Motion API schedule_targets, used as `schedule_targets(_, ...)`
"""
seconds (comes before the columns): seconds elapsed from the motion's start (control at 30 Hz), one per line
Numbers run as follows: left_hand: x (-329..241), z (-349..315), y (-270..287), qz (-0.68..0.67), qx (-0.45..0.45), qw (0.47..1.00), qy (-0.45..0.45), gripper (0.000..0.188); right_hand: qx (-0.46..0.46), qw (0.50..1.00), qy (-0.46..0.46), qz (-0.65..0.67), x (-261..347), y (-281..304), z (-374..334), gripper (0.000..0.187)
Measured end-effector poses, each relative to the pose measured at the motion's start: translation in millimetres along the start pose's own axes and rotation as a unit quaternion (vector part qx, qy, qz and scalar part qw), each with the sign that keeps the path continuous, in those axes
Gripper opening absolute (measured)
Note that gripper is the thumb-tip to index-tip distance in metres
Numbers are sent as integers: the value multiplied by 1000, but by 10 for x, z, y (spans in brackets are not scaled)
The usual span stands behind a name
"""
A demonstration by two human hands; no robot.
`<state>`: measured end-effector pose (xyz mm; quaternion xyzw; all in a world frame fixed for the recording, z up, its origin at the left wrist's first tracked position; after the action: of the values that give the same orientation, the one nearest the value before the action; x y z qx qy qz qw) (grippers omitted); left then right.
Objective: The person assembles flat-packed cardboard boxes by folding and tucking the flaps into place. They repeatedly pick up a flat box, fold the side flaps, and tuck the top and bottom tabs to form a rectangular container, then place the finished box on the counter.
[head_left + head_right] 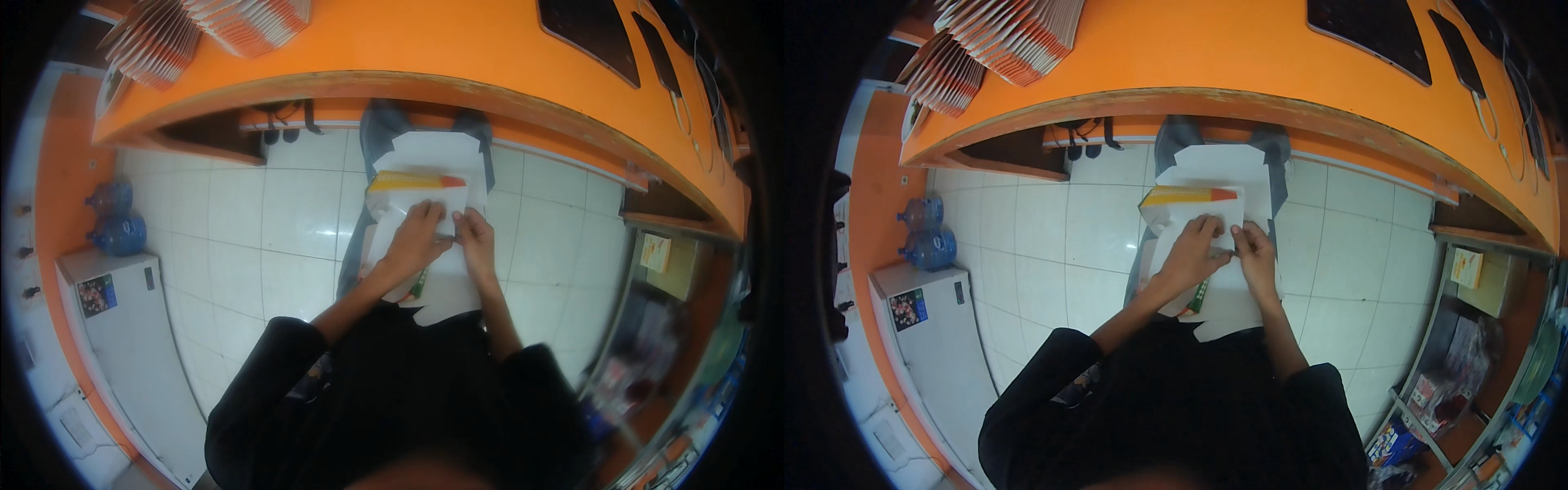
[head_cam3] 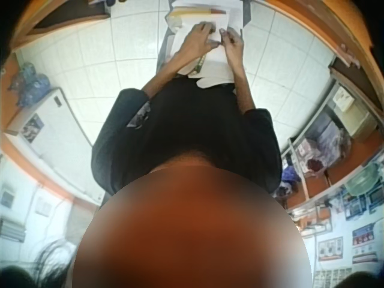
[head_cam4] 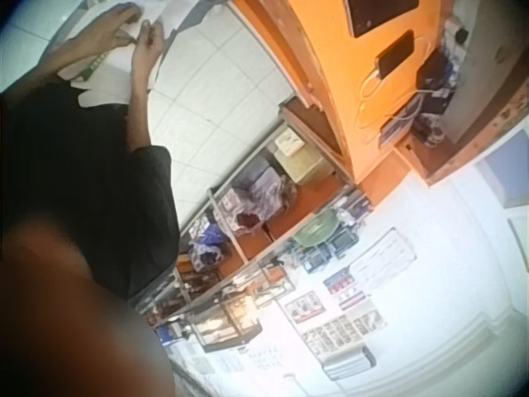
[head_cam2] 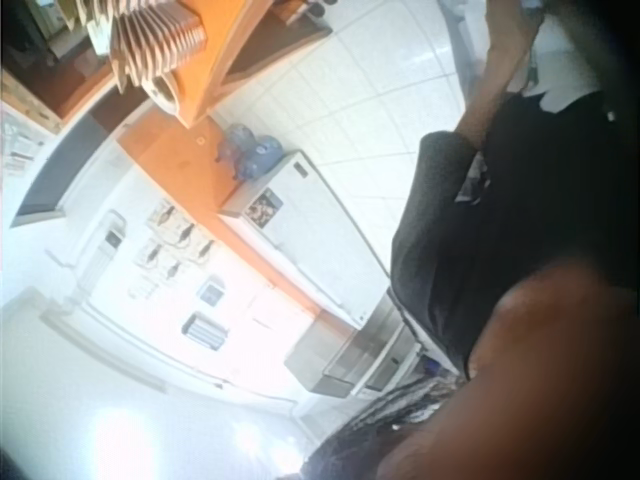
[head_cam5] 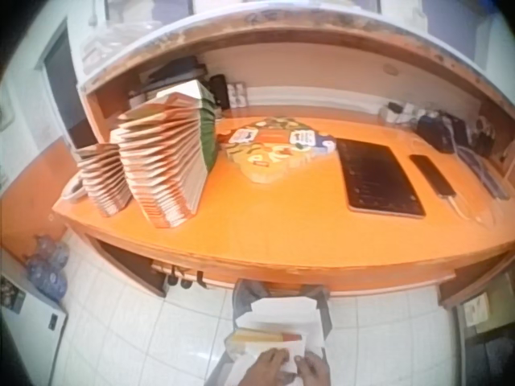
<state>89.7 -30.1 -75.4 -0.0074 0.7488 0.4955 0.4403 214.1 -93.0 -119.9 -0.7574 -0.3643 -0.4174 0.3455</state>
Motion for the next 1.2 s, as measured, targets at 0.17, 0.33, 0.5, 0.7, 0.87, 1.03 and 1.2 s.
schedule_targets(0.17,8,-62,-55,-112,4,994,-7,35,1,998,-15,55,38,37,45,22)
schedule_targets(0.33,140,-43,-9,-185,26,982,9,21,14,989,-66,133,39,67,51,19)
schedule_targets(0.5,353,21,-53,-384,-44,916,111,16,5,992,-10,123,52,88,44,12)
schedule_targets(0.7,412,-3,-118,-405,-92,903,114,24,15,999,39,-29,10,30,-13,11)
schedule_targets(0.87,393,17,-109,-377,-48,917,118,21,-6,998,54,-27,-31,16,-6,11)
schedule_targets(1.03,342,16,-85,-398,-46,911,100,21,4,999,51,-11,-5,21,2,12)
schedule_targets(1.2,349,21,-112,-421,-36,902,88,20,9,999,45,17,34,-29,-7,14)
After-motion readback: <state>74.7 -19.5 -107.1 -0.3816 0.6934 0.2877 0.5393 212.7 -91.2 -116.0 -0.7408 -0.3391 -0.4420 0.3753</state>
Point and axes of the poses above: each hand's wrist, its own z-axis towards the middle knuckle, its own y-axis out of the back of the hand, x = y × z, the point moved 3 cm from there along z, towards the middle knuckle, and after that the axes turned 8 degrees about z, right-handed, at the moved point
